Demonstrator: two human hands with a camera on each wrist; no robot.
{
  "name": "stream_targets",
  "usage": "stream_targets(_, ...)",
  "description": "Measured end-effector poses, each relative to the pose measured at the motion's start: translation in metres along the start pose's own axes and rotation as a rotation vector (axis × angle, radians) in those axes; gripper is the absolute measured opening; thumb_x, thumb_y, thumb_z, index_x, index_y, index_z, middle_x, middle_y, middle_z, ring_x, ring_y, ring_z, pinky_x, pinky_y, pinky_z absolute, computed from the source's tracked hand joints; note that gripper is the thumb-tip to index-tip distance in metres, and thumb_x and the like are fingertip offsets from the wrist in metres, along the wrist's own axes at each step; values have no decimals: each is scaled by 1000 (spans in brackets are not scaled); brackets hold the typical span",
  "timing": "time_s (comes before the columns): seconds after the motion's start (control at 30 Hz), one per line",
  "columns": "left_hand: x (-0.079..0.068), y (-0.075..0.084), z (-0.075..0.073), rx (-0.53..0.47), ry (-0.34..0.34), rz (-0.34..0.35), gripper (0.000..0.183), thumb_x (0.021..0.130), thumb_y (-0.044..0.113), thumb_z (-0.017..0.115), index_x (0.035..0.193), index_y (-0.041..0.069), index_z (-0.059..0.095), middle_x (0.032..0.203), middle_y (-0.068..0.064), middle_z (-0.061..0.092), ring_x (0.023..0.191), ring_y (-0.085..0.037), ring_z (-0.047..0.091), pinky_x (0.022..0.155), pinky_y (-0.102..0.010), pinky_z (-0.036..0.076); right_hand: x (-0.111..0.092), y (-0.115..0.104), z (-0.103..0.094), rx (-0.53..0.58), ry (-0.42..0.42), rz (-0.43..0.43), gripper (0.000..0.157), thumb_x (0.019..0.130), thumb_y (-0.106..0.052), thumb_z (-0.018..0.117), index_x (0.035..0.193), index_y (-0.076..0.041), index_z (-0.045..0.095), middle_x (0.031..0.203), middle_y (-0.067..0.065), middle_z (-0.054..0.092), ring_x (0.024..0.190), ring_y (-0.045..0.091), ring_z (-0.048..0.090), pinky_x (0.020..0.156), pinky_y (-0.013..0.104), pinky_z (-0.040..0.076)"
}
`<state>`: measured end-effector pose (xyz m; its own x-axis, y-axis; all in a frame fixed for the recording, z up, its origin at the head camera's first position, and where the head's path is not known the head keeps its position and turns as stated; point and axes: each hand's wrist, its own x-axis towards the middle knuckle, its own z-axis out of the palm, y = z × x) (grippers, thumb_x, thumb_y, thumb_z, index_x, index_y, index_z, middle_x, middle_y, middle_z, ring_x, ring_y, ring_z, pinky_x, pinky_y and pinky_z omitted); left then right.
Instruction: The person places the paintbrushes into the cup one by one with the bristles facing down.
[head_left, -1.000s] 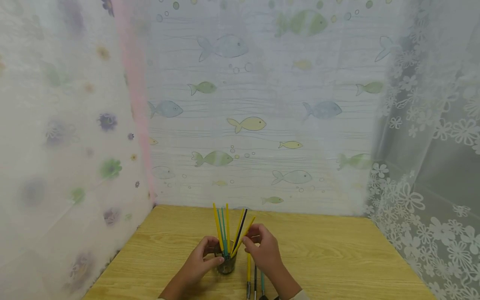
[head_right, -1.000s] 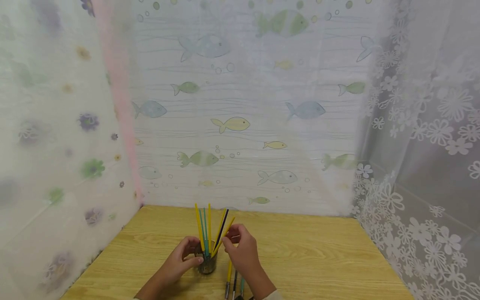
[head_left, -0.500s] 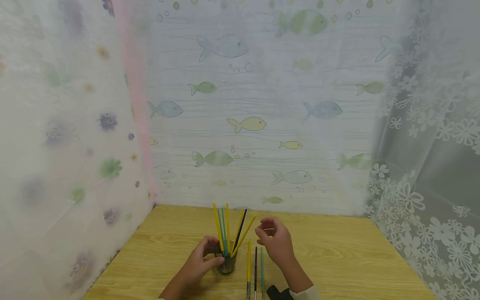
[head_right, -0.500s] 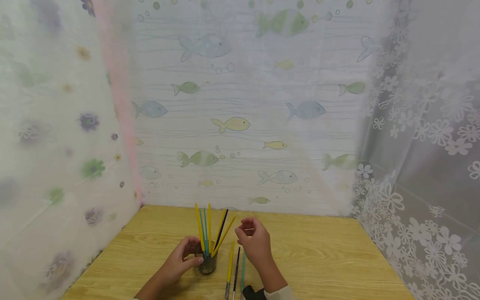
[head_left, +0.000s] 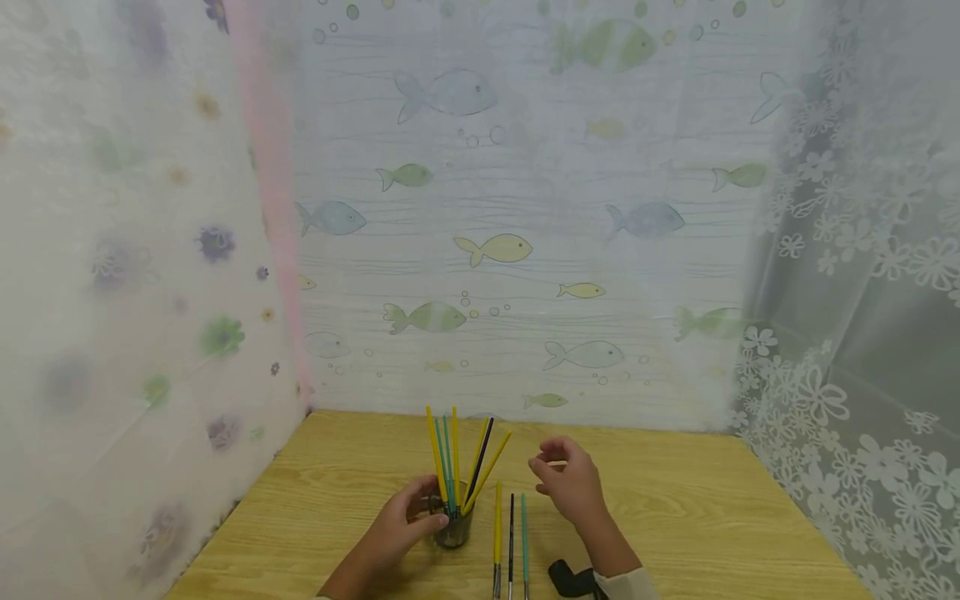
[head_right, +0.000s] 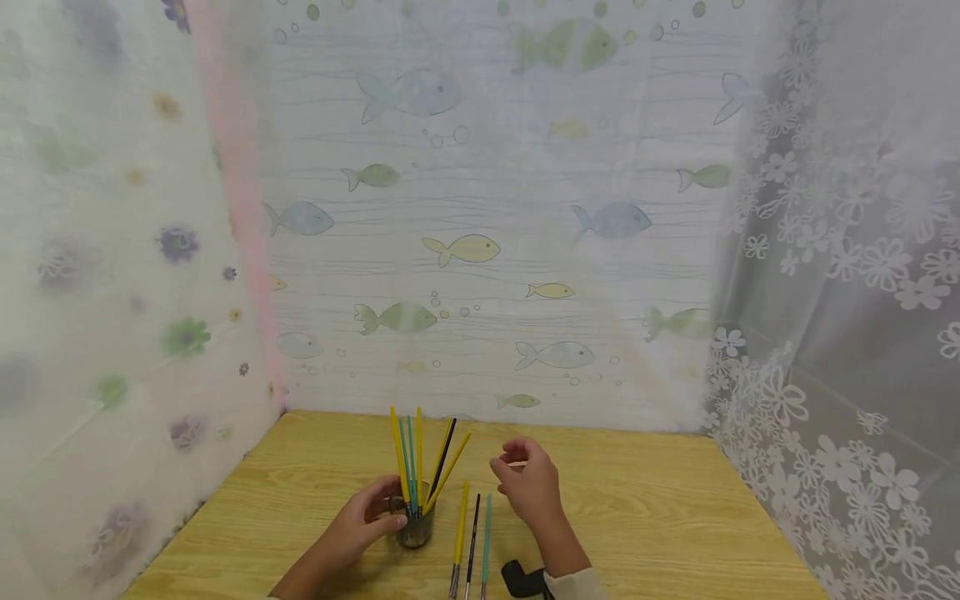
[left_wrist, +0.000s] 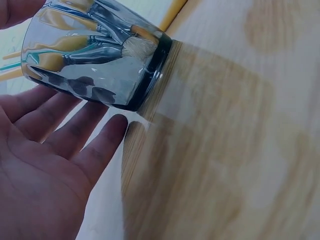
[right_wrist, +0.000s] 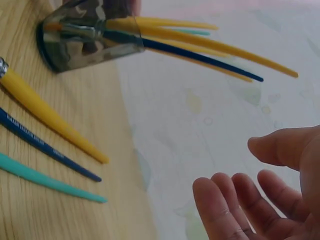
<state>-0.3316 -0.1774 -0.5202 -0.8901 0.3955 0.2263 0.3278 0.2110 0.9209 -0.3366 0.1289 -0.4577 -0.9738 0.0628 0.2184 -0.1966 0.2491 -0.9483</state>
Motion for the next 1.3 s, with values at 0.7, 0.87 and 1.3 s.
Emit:
stream_targets(0.7,-1,3,0,-8,37,-61,59,99,26,73,148,1,49,134,-16,63,123,-30,62,99,-32,55,3,25,-22,-188,-160,231,52,94,-23,77,128,10,56,111,22,66,85,29,72,64,38,63)
stream_targets(0.87,0,3,0,22,46,-90,59,98,32,74,146,6,52,132,-13,64,121,-29,64,99,-42,57,4,33,-22,-248,-199,245,52,94,-21,76,129,12,57,114,23,67,82,23,70,63,37,61)
stream_targets(1.3,2,4,-1,86,93,-125,56,94,40,77,138,12,57,124,-9,64,115,-24,64,93,-40,59,-1,37,-13,-296,-262,252,44,91,-15,77,120,12,58,104,20,68,75,21,72,62,37,63)
